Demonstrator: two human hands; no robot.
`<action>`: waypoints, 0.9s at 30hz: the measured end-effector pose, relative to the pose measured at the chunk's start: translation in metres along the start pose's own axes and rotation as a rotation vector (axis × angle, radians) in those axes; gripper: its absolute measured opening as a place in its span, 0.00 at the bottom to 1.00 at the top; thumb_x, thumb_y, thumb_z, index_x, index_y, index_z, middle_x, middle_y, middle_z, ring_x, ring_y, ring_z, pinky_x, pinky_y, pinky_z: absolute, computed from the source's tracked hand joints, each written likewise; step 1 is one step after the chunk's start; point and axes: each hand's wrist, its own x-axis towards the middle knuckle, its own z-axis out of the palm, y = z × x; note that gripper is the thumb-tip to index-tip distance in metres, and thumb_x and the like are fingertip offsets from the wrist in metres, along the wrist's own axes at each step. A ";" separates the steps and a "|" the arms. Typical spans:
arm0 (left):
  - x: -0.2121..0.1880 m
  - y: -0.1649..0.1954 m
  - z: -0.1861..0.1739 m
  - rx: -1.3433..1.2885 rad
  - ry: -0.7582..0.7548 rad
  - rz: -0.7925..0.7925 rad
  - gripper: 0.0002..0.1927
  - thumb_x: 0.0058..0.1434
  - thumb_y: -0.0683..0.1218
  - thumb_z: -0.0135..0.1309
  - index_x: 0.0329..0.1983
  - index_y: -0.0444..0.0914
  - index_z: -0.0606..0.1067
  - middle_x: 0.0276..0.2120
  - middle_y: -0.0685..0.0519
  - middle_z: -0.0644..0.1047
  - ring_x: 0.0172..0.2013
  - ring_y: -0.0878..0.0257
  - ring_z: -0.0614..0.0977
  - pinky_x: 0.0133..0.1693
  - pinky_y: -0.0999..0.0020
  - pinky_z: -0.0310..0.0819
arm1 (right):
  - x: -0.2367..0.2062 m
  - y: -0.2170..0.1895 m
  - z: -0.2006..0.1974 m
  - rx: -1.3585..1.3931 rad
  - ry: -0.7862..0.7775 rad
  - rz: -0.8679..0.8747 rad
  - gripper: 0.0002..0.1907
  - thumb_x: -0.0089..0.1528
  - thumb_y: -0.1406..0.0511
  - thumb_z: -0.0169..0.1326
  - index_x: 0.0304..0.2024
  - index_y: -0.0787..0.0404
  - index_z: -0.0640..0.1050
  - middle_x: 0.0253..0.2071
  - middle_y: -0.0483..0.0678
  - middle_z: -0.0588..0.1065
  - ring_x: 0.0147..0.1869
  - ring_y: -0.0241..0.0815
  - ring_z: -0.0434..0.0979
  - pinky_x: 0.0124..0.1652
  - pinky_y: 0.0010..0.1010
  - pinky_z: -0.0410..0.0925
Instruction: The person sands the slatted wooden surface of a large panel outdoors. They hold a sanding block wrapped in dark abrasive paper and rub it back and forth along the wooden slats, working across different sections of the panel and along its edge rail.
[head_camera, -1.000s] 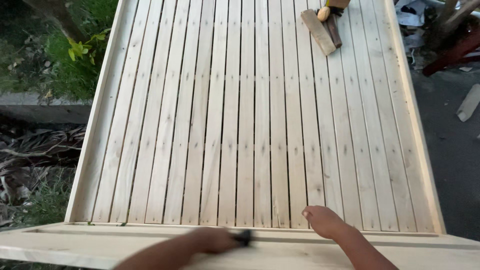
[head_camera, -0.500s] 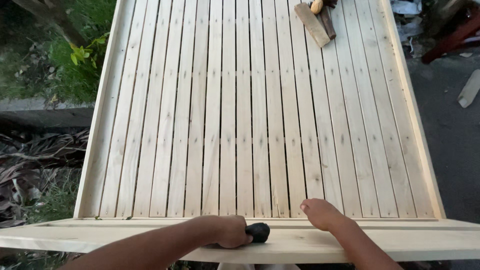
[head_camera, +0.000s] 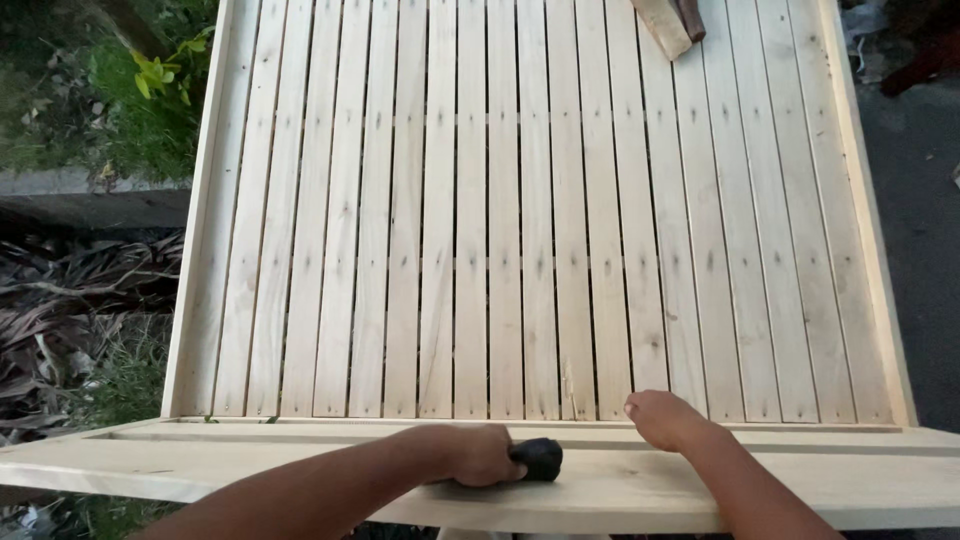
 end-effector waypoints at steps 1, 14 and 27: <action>-0.004 0.000 -0.001 0.010 -0.001 -0.008 0.28 0.65 0.60 0.49 0.50 0.32 0.78 0.45 0.39 0.81 0.45 0.46 0.82 0.48 0.52 0.72 | 0.000 0.000 -0.001 0.011 -0.007 0.010 0.20 0.70 0.56 0.37 0.47 0.58 0.78 0.51 0.54 0.78 0.58 0.55 0.76 0.58 0.45 0.68; 0.047 0.034 0.000 0.100 -0.036 0.008 0.32 0.68 0.62 0.47 0.56 0.29 0.75 0.52 0.37 0.78 0.50 0.42 0.80 0.51 0.47 0.72 | 0.004 0.007 0.003 0.059 -0.003 0.033 0.21 0.70 0.56 0.37 0.51 0.57 0.79 0.53 0.52 0.78 0.59 0.53 0.76 0.59 0.43 0.68; 0.097 0.098 0.007 0.084 0.038 0.077 0.31 0.66 0.62 0.48 0.54 0.30 0.77 0.51 0.39 0.79 0.49 0.43 0.81 0.51 0.48 0.73 | 0.003 0.010 0.001 0.097 0.048 0.071 0.19 0.68 0.56 0.41 0.45 0.58 0.79 0.49 0.54 0.79 0.56 0.56 0.77 0.56 0.45 0.68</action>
